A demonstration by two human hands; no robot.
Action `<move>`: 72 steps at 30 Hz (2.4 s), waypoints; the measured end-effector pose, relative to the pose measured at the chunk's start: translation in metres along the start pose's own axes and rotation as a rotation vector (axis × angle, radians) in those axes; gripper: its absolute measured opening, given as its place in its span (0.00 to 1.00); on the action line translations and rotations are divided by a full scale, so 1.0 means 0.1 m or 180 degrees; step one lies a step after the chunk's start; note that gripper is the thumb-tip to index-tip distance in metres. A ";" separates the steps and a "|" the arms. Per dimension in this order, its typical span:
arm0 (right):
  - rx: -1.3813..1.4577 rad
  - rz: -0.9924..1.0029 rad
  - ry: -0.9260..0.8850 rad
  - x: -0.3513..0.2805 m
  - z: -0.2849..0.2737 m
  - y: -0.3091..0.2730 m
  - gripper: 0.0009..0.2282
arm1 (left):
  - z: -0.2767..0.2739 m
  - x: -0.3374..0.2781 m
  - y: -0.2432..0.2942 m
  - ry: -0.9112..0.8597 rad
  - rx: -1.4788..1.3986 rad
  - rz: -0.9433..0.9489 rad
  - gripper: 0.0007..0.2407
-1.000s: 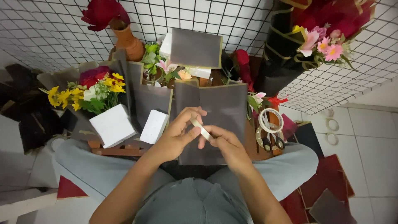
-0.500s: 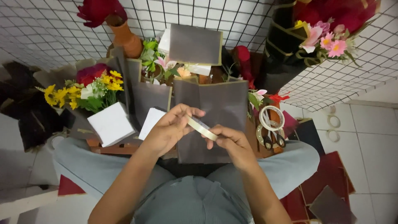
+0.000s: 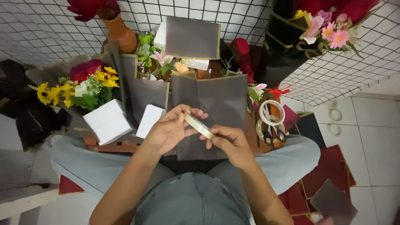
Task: The person is finalizing a flower bouquet by wrapping it in decorative paper, securing it with tape, and trimming the edges with scissors.
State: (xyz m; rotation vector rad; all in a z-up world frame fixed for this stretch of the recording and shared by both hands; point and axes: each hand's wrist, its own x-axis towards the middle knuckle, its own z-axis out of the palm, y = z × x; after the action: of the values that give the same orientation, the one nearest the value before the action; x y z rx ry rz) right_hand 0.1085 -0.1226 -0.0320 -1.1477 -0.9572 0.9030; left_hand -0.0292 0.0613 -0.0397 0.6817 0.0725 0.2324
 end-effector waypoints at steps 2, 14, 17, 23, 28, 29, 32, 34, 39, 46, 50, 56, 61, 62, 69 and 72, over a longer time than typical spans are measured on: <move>-0.0026 0.0028 0.0093 -0.01 0.01 0.03 0.10 | 0.01 -0.01 -0.01 0.0032 -0.0016 -0.0005 0.07; -0.0244 0.0496 0.0826 0.03 0.06 -0.01 0.14 | 0.01 0.04 -0.08 0.0158 -0.0352 -0.0116 0.07; -0.0024 0.0523 0.1061 0.09 0.13 -0.10 0.16 | 0.01 0.05 -0.06 0.0116 -0.0466 -0.0143 0.08; 0.0519 0.0469 0.1025 0.08 0.17 -0.14 0.13 | 0.03 0.00 -0.06 0.0066 -0.0503 -0.0204 0.08; 0.0608 0.0481 0.1087 0.08 0.20 -0.17 0.14 | 0.06 -0.01 -0.03 0.0047 -0.0509 -0.0160 0.08; 0.0381 0.0404 0.0996 0.08 0.18 -0.17 0.14 | 0.06 -0.01 -0.02 0.0010 -0.0536 -0.0123 0.07; -0.0088 0.0263 0.0779 0.06 0.06 -0.17 0.14 | 0.06 -0.02 0.00 -0.0081 -0.0464 0.0016 0.05; -0.0324 0.0203 0.0669 0.05 0.00 -0.23 0.13 | -0.05 -0.03 -0.05 -0.0137 -0.0365 0.0099 0.04; -0.1543 -0.0523 0.0120 0.22 0.04 -0.66 0.07 | 0.33 -0.24 0.09 0.0211 0.3568 0.0790 0.12; -0.2453 -0.1476 0.0743 0.30 0.25 -0.61 0.11 | 0.54 -0.22 -0.03 0.0593 0.3323 0.0847 0.08; -0.2707 -0.1409 0.1225 0.19 0.34 -0.48 0.10 | 0.56 -0.23 -0.19 0.0956 0.3267 0.0906 0.09; -0.3017 -0.1508 0.1110 0.17 0.35 -0.51 0.08 | 0.89 -0.24 -0.12 0.1044 0.3250 0.1162 0.09; -0.3040 -0.1282 0.1059 0.15 0.41 -0.56 0.11 | 0.76 -0.30 -0.26 0.0996 0.3286 0.1262 0.12; -0.3068 -0.1348 0.1068 0.15 0.41 -0.55 0.11 | 0.75 -0.30 -0.26 0.1004 0.3293 0.1280 0.12; -0.3035 -0.1527 0.1068 0.15 0.42 -0.53 0.07 | 0.68 -0.32 -0.33 0.1099 0.3475 0.1350 0.13; -0.2935 -0.1467 0.0981 0.11 0.40 -0.58 0.08 | 0.72 -0.32 -0.28 0.1002 0.3345 0.1219 0.12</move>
State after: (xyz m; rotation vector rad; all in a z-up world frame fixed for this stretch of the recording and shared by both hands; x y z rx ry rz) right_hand 0.0795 -0.1104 0.0323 -1.6612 -1.3448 -0.1441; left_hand -0.0447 -0.0118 -0.0021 1.7046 0.3836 0.6895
